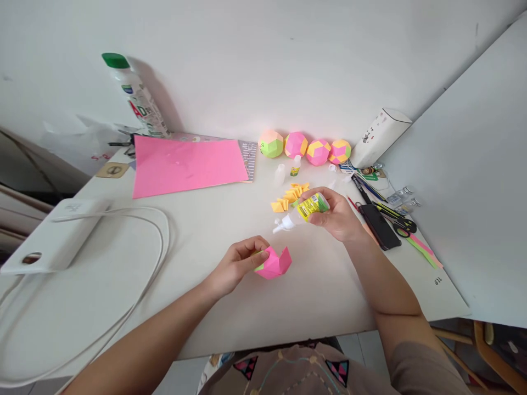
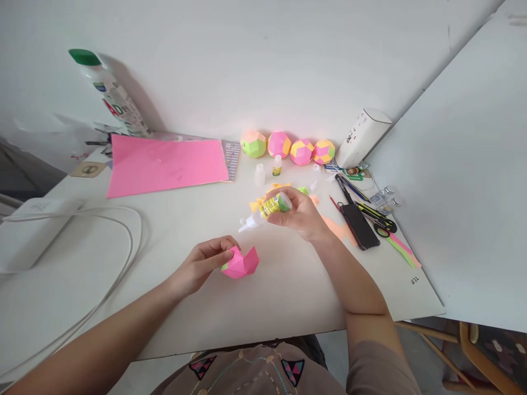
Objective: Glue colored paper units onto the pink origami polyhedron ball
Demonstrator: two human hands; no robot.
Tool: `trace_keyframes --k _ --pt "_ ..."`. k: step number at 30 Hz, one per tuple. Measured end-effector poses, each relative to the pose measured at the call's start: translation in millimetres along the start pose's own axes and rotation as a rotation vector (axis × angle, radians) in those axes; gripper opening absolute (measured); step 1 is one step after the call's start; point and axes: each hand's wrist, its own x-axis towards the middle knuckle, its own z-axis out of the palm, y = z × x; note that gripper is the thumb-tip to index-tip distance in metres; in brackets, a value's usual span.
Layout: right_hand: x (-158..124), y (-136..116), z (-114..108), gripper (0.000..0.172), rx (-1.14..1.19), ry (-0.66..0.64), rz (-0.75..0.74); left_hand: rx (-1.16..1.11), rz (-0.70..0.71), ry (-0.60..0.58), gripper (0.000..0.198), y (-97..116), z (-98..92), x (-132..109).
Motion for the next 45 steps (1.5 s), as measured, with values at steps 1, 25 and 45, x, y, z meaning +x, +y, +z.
trace_keyframes --k 1,25,45 --pt "-1 -2 1 0.039 0.023 -0.026 0.010 -0.006 -0.004 -0.007 0.023 0 0.2 0" --pt "-13 0 28 0.034 -0.075 -0.054 0.018 -0.017 -0.052 -0.182 0.025 3 4.6 -1" --pt "-22 0 43 0.036 -0.044 -0.046 -0.048 0.047 -0.042 -0.220 0.022 2 5.9 -2"
